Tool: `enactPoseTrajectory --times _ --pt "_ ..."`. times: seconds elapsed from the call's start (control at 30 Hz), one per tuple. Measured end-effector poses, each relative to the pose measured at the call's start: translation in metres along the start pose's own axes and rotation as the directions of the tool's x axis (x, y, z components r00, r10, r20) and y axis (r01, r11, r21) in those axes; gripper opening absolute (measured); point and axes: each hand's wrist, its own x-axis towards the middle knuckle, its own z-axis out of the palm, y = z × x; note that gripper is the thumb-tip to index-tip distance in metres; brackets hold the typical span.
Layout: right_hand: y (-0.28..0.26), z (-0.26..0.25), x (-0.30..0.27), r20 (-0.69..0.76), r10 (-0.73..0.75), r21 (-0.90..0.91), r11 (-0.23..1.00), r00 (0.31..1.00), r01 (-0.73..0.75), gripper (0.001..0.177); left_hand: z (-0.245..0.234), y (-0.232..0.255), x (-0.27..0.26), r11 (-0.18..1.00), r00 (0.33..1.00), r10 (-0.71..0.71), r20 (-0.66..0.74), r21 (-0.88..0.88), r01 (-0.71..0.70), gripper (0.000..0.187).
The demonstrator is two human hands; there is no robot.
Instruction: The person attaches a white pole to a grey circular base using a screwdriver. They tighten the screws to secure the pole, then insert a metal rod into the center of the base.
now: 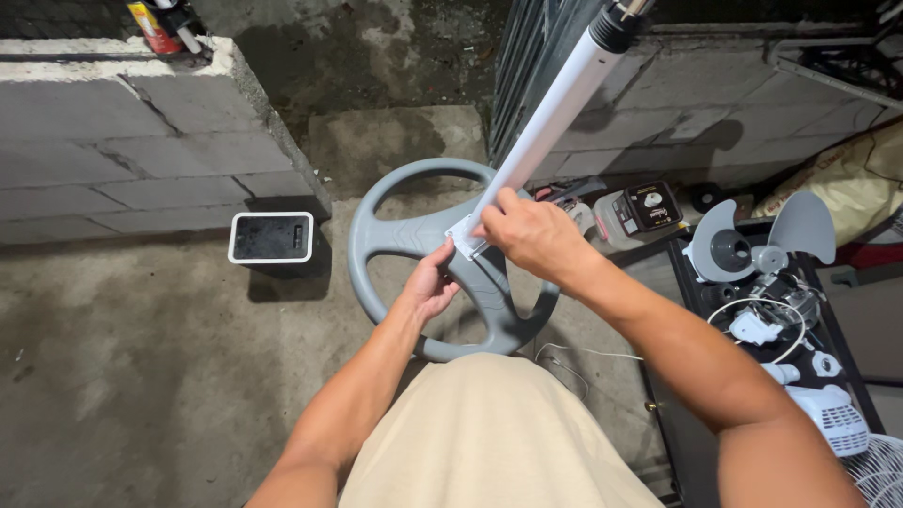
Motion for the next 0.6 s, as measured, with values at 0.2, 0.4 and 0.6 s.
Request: enactPoseTrajectory --times 0.2,0.4,0.6 --pt "0.014 -0.007 0.003 -0.065 -0.351 -0.049 0.936 0.934 0.348 0.018 -0.006 -0.002 0.005 1.0 1.0 0.001 0.001 -0.02 -0.001 0.039" --pt "0.028 0.011 0.01 0.148 -0.163 0.009 0.986 0.976 0.164 0.025 -0.017 -0.007 0.007 0.998 0.999 0.027 0.02 -0.059 -0.026 0.036" --pt "0.027 -0.005 0.011 0.08 -0.363 0.019 0.932 0.928 0.362 0.017 -0.02 -0.01 0.01 0.997 0.999 0.048 -0.02 -0.066 -0.05 0.034"
